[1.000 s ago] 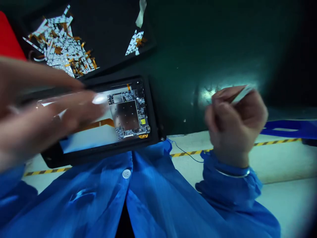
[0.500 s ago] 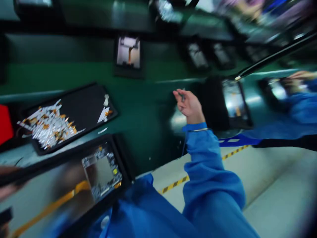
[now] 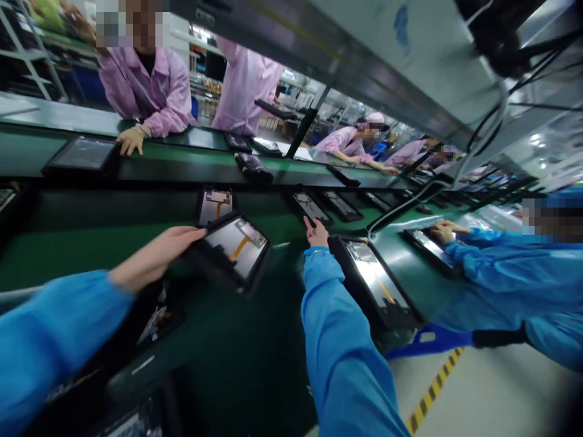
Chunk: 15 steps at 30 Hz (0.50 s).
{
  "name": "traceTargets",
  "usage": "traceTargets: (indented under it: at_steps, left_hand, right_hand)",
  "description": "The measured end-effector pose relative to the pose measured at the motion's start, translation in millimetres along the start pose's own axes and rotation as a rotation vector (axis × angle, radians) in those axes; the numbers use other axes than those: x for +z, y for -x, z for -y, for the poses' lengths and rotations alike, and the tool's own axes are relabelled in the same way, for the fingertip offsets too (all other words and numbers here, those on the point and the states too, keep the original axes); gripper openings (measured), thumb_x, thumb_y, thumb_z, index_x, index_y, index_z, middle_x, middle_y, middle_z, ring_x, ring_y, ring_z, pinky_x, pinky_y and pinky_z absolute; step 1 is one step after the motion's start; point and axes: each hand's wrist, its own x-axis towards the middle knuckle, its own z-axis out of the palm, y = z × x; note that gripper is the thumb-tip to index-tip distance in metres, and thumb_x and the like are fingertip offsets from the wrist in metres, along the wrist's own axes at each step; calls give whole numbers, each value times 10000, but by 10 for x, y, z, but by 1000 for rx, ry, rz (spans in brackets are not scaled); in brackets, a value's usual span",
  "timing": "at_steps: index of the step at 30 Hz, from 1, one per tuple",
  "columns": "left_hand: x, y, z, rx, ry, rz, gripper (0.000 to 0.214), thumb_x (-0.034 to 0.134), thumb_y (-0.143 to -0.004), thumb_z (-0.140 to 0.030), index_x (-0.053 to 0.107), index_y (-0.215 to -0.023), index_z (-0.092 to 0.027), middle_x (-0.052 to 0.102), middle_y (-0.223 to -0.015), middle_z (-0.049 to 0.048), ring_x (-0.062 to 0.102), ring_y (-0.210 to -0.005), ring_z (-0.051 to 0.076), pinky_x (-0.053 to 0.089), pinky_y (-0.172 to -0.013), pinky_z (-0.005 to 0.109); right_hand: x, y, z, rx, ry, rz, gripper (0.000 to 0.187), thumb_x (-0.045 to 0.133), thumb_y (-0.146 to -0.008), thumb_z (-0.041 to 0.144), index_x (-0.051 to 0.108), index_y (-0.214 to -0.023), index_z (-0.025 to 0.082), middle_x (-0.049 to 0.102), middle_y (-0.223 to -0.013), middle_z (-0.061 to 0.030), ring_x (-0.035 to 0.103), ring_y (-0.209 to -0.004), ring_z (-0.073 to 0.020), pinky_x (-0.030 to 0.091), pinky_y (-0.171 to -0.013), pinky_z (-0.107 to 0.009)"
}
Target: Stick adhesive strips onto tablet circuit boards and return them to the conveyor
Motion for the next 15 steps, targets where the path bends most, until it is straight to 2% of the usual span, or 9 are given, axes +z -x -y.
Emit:
traceTargets:
  at_steps: [4,6,7,10,12,15]
  left_hand:
    - [752,-769,-134,-118,181,53,400,633,-981,-412,588,-1288,-161,622,-1285,103,645,-1114,231,588,-951,448]
    - [984,-933,-164,-168,239,128,400,637,-979,-407,587,-1291,-162,620,-1291,104,644,-1118,232,587,-954,451]
    - [1036,-941,-169,-189,263,174,390,635,-980,-404,591,-1285,-165,621,-1291,104,644,-1116,230,587,-954,447]
    - [976,-758,-180,-234,316,312,354,628,-986,-396,609,-1259,-172,628,-1285,101,646,-1110,220,587,-959,437]
    - [829,-567,-201,-258,337,379,347,634,-983,-392,616,-1244,-164,636,-1271,99,650,-1106,220,587,-957,437]
    - [579,-311,-230,-289,360,413,346,646,-976,-386,620,-1226,-148,649,-1237,94,658,-1088,219,592,-944,435]
  right_hand:
    - [82,-183,20,107,-116,-241,397,646,-981,383,593,-1313,172,618,-1307,-104,648,-1128,-239,579,-939,-448]
    - [102,-256,14,145,-171,-309,399,652,-978,383,593,-1314,178,617,-1310,-102,646,-1138,-242,577,-942,-445]
    - [115,-288,5,165,-196,-332,399,650,-978,384,593,-1315,177,617,-1310,-103,646,-1138,-242,577,-942,-446]
    - [164,-363,-22,223,-255,-358,395,639,-985,385,594,-1313,169,618,-1311,-107,648,-1128,-239,578,-943,-454]
    - [191,-381,-4,254,-285,-346,393,638,-986,383,594,-1311,167,619,-1308,-107,649,-1122,-237,580,-940,-454]
    - [183,-329,113,279,-326,-276,385,638,-987,382,598,-1302,165,626,-1292,-104,655,-1103,-230,586,-924,-442]
